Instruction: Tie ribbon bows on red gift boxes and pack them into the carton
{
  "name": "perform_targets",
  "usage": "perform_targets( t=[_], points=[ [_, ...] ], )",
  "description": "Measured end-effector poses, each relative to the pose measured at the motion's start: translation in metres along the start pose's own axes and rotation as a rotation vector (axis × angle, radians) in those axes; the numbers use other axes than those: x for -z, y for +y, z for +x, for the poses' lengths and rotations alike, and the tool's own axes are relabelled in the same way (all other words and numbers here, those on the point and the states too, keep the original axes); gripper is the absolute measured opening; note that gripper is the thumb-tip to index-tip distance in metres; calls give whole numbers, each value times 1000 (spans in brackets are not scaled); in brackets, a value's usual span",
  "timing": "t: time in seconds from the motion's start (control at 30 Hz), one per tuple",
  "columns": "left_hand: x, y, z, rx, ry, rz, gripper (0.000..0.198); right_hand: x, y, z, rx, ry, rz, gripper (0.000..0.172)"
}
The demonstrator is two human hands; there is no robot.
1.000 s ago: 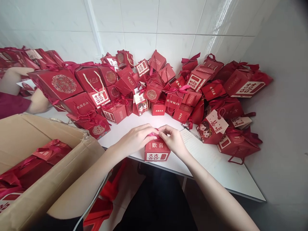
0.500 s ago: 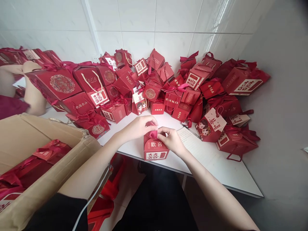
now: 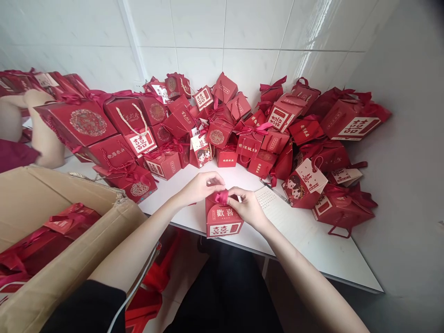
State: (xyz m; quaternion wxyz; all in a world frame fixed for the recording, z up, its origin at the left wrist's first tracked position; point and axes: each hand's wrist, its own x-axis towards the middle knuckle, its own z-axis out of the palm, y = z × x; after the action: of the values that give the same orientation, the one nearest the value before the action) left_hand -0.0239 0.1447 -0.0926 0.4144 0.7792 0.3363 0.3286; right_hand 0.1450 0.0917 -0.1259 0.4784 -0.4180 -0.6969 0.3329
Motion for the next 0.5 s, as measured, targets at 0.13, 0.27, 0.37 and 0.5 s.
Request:
perform_targets(
  t=[0.13,0.27,0.37,0.5],
  points=[
    [-1,-4,-13,35,-6,104,11,-1,1,-2,-10,62,-5,15],
    [-3,-1,-26,0,19,239,15,-4,-2,-2,-36,100,-14,15],
    [-7,0,-30,-56,42,292,13,-5,-6,-2,-45,119,-19,13],
    [-12,4,-34,-69,44,288,11,-7,-9,-4,-45,145,-17,10]
  ],
)
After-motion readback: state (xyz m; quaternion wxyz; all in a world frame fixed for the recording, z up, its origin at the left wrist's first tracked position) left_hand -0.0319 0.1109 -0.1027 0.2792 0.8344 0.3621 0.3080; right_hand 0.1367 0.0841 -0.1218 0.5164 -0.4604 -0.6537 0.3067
